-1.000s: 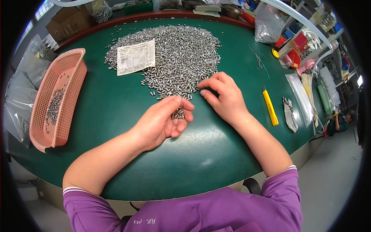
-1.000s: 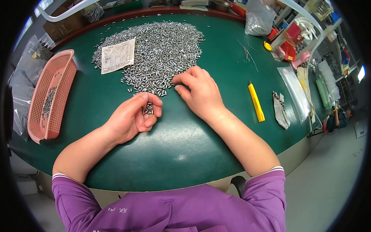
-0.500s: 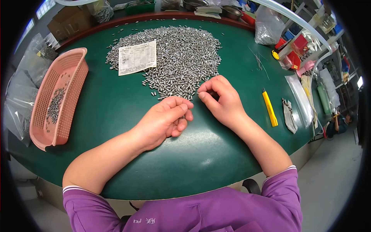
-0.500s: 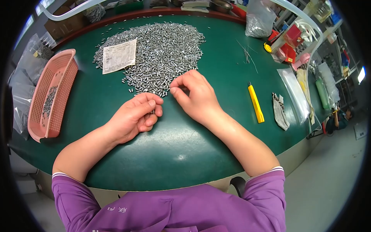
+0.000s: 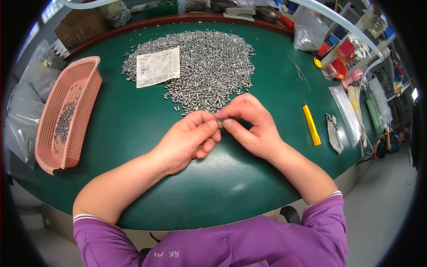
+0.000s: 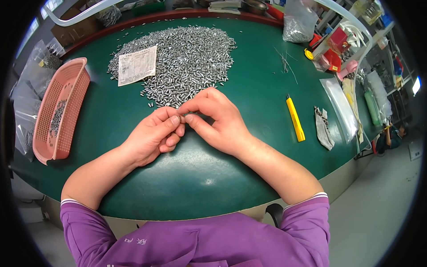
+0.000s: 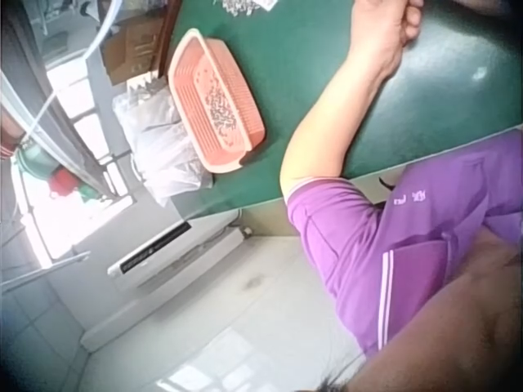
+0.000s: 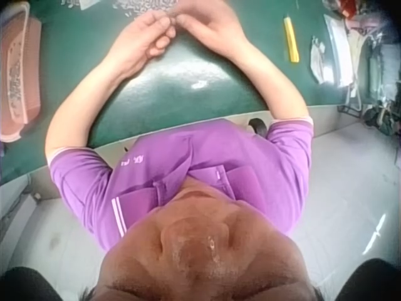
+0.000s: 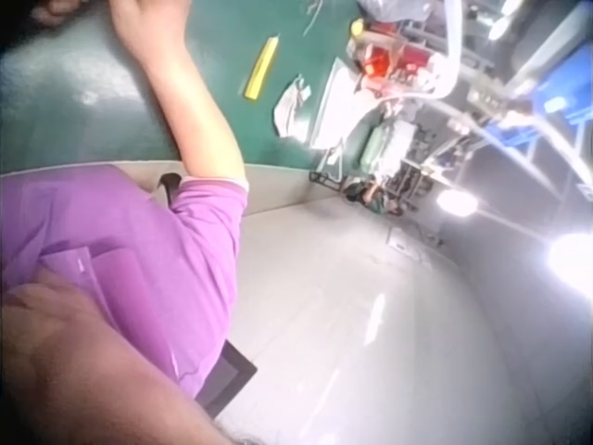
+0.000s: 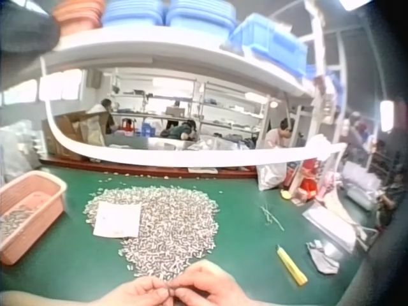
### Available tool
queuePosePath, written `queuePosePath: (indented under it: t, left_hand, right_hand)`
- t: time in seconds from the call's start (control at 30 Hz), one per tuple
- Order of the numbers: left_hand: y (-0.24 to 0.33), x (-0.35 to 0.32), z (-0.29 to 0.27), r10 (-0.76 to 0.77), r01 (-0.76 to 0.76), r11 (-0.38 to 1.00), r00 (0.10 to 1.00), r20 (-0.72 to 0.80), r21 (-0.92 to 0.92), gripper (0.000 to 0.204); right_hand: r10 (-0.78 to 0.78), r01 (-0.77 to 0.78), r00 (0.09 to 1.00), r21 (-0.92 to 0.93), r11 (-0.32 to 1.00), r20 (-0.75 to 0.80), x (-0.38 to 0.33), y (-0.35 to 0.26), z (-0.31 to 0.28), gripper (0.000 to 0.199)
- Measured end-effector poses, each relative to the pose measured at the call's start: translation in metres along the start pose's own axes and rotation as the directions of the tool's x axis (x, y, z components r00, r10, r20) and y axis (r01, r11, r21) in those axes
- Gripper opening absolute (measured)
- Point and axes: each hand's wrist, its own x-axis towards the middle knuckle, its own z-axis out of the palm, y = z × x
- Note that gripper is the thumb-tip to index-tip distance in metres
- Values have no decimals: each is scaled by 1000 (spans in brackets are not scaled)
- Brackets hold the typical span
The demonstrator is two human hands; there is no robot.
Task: Manually sorting and inspecting small metal components on a workbench in a factory environment.
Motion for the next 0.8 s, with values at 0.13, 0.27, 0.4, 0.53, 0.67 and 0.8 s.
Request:
queuePosePath:
  t: [0.13,0.27,0.4,0.53,0.67,0.8]
  left_hand:
    - [1,0,0,-1,1,1000,1000,3,5,16]
    - [0,0,0,-10,10,1000,1000,-12,8,15]
    - [0,0,1,-22,22,1000,999,-31,4,14]
    - [1,0,1,-25,25,1000,999,-44,-6,13]
    - [0,-1,1,-15,15,1000,999,-30,-2,13]
    - [0,1,-1,7,-7,1000,1000,-17,18,16]
  right_hand:
    - [-50,53,997,-64,996,51,1,2,-3,15]
    - [-107,115,992,-137,984,61,0,3,-3,14]
    - [-131,136,990,-129,982,45,0,2,-3,14]
    - [-151,155,988,-135,979,40,1,5,-2,14]
    - [-138,146,989,-158,977,61,0,-1,-3,14]
    - [-104,105,994,-243,964,16,2,4,-7,14]
